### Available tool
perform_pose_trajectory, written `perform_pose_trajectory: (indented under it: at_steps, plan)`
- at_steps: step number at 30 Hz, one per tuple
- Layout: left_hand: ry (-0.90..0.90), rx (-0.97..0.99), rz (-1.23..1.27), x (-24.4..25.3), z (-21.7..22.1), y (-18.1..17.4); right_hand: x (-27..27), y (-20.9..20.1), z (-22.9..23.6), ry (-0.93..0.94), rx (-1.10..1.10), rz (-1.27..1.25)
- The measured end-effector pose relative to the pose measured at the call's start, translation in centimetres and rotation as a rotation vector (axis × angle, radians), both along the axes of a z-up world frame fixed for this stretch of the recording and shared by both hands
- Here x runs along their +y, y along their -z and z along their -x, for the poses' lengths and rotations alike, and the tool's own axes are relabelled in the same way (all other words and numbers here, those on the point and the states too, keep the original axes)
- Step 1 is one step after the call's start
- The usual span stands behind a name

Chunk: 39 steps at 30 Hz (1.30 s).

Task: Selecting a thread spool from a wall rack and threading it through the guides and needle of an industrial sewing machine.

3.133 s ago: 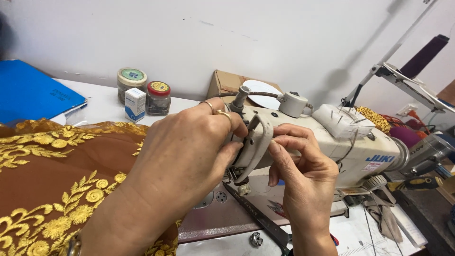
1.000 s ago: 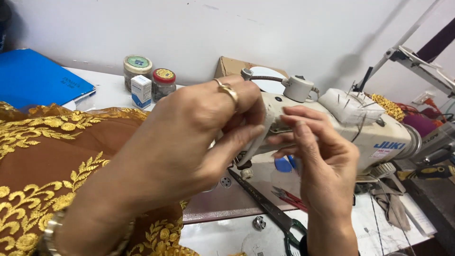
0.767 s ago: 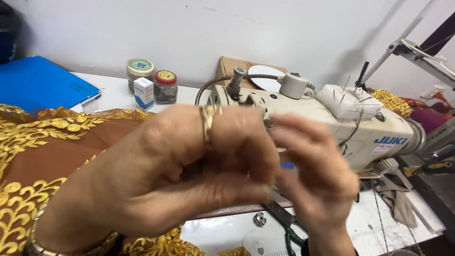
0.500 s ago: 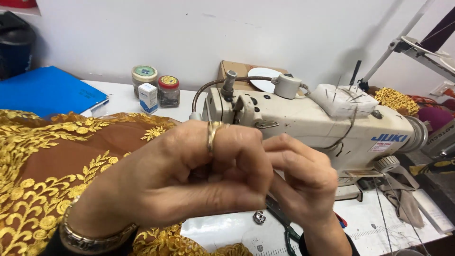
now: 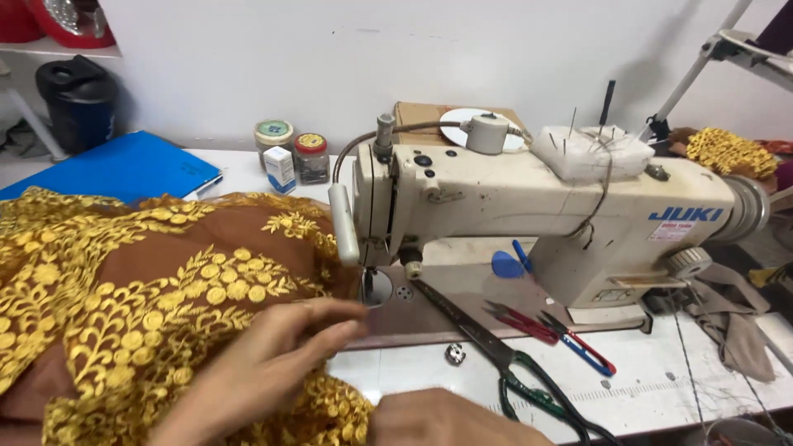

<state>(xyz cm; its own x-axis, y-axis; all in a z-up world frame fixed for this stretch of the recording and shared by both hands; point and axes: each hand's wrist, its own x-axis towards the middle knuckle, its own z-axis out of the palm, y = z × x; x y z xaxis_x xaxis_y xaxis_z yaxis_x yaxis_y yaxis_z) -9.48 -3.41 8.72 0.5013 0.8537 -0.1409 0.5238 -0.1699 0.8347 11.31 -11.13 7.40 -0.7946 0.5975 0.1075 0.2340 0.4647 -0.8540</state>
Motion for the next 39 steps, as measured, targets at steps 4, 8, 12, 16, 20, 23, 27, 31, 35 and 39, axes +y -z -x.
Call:
perform_pose_trajectory:
  at_steps: [4,8,12,16,20,23,27,31,35,39]
  plan:
    - [-0.08,-0.571,0.484,0.0,-2.9,2.3,1.8,5.0,-1.2,0.076,-0.018,-0.448]
    - [-0.215,-1.035,0.558,2.0,-4.7,6.1,2.5,6.2,-2.2,0.284,0.093,-0.517]
    - [-0.469,-1.12,0.514,2.7,-6.8,6.8,2.6,5.5,-3.2,0.335,0.158,-0.575]
    - [-0.612,-1.188,0.538,3.3,-8.7,7.5,2.5,4.4,-3.6,0.419,0.139,-0.624]
    - [-0.561,-1.199,0.614,3.3,-10.2,8.6,2.8,4.5,-4.1,0.506,0.153,-0.687]
    - [-0.621,-1.247,0.692,3.9,-11.2,8.6,2.7,4.1,-4.3,0.495,0.118,-0.645]
    - [-0.614,-1.288,0.696,4.0,-11.1,8.9,3.2,4.0,-4.4,0.461,0.069,-0.672]
    - [-0.513,-1.157,0.533,3.1,-8.8,9.5,4.7,5.3,-5.4,0.409,-0.055,-0.706]
    - [-0.484,-1.068,0.036,3.7,-7.2,11.0,6.5,4.4,-4.9,0.54,-0.162,-0.693]
    - [-0.621,-0.993,-0.02,3.5,-7.3,10.2,9.2,5.8,-4.8,0.594,-0.226,-0.696]
